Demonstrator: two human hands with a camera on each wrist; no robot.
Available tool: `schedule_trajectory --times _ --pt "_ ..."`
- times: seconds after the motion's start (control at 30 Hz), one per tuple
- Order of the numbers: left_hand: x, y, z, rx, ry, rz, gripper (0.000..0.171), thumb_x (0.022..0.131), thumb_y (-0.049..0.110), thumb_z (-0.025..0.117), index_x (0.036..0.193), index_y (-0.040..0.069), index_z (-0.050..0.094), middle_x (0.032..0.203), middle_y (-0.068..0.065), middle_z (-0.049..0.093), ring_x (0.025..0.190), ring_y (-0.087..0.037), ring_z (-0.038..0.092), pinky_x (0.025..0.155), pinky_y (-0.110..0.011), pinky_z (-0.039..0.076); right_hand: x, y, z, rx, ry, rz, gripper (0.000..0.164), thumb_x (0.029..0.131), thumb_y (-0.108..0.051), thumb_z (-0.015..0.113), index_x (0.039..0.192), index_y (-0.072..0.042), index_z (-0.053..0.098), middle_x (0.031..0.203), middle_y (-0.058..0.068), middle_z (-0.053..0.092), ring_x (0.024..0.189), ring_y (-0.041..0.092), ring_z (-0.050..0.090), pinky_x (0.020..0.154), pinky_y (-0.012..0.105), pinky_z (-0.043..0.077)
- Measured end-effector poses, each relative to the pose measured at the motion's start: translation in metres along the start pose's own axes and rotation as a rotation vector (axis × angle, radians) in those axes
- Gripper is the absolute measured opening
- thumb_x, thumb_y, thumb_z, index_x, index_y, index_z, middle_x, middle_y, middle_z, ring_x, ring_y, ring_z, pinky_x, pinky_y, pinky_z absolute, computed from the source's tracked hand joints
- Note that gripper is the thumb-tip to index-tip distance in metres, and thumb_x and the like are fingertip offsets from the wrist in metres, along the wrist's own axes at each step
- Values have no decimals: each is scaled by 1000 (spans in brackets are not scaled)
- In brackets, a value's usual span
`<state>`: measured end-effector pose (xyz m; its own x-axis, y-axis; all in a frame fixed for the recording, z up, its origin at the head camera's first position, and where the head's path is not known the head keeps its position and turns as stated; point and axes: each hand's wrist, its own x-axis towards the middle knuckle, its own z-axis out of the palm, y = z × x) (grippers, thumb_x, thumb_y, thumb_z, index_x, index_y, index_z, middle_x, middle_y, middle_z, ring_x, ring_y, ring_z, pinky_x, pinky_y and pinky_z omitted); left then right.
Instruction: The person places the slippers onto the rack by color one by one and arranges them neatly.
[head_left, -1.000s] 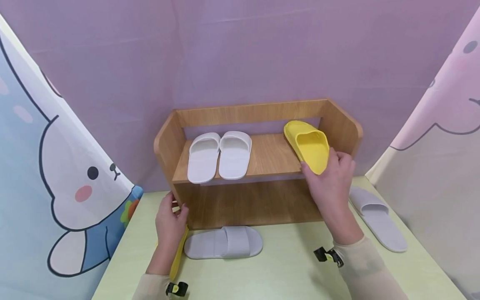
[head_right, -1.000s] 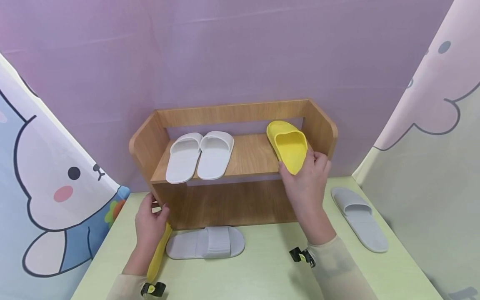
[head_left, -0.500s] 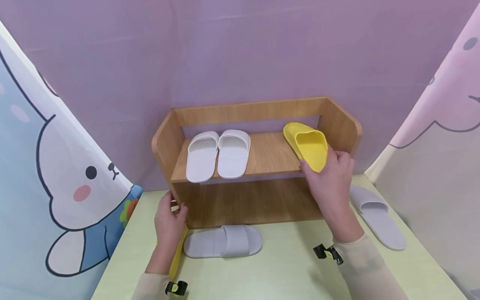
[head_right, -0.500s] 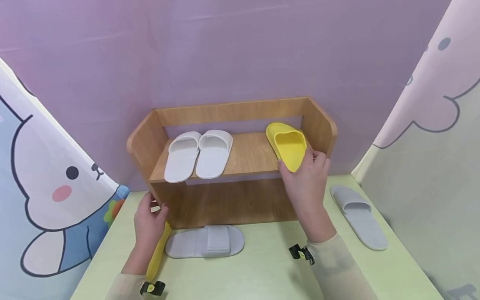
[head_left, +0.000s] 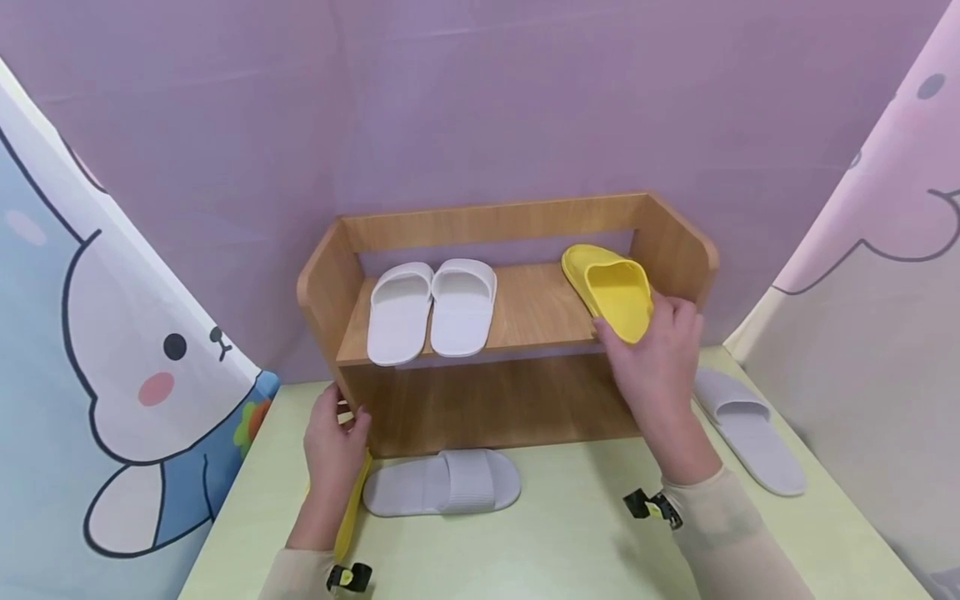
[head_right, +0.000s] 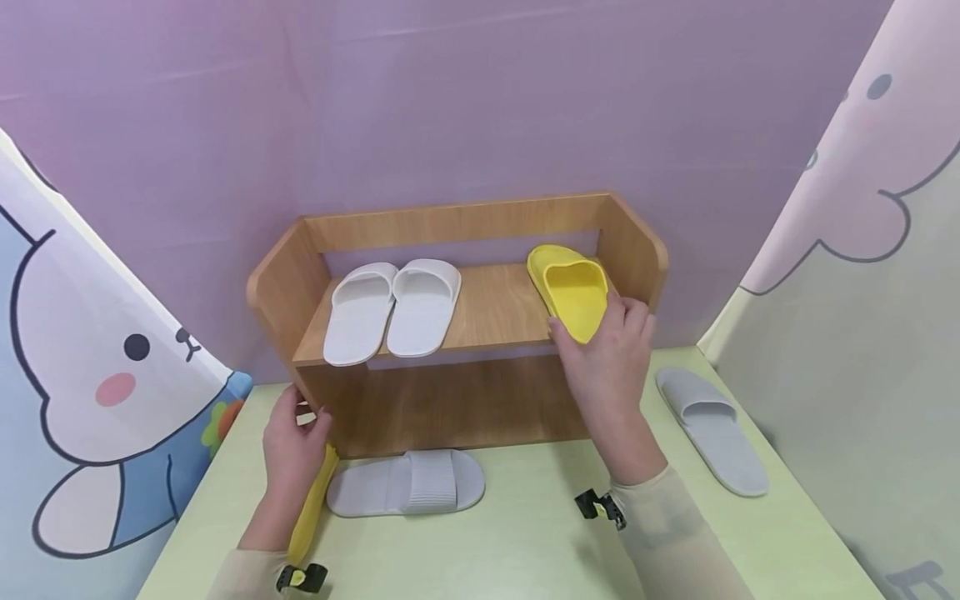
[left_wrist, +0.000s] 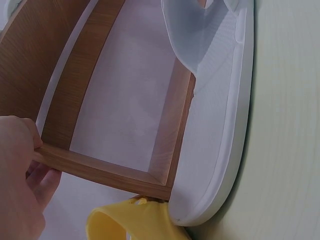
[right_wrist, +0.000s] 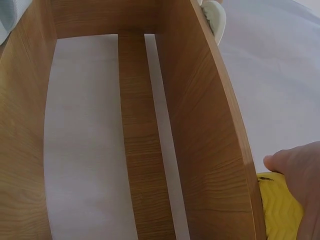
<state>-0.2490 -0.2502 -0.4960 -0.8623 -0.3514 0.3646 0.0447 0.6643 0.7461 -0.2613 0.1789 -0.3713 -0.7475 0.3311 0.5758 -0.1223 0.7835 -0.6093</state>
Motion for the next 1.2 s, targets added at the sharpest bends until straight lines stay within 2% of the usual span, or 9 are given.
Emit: schedule_trajectory --times 0.3,0.53,0.77,0.87,0.97,1.03,1.2 --pt "-1 0 0 13 5 5 60 104 9 75 159 12 50 147 -15 60 128 -39 65 98 -58 64 2 0 1 27 9 0 81 94 -39 87 153 6 53 135 25 47 129 42 40 101 56 39" --pt "-1 1 0 12 5 4 61 104 8 75 160 12 50 148 -15 60 128 -39 65 97 -58 64 1 2 2 44 16 2 88 91 -43 91 155 4 53 136 25 47 130 43 40 104 57 39" --pt "-2 -1 1 13 37 59 58 103 6 75 156 8 54 141 -16 62 121 -40 69 92 -58 66 0 6 -1 58 50 -52 87 90 -42 93 151 7 55 135 28 49 130 45 43 103 58 41" --pt "-2 -2 1 17 35 63 58 103 7 75 157 9 53 141 -16 62 121 -39 69 92 -57 66 -1 11 -5 90 72 -84 80 90 -39 92 147 7 59 135 28 51 130 45 45 102 57 41" --pt "-3 -2 1 20 28 60 59 103 7 75 157 10 53 142 -16 62 122 -39 69 93 -56 66 -2 17 -10 160 109 -113 68 92 -32 92 141 6 64 133 26 54 128 41 49 100 52 43" --pt "-3 -1 1 17 33 66 59 102 6 75 157 9 53 142 -16 62 122 -40 69 92 -57 66 -3 23 -14 227 142 -149 57 93 -25 91 134 6 67 130 26 56 124 38 53 95 43 46" --pt "-3 -2 1 11 44 78 58 102 4 75 155 7 54 140 -17 63 120 -40 70 91 -58 66 -3 40 -23 409 255 -260 34 93 -6 85 117 12 70 115 27 62 108 23 56 85 24 42"
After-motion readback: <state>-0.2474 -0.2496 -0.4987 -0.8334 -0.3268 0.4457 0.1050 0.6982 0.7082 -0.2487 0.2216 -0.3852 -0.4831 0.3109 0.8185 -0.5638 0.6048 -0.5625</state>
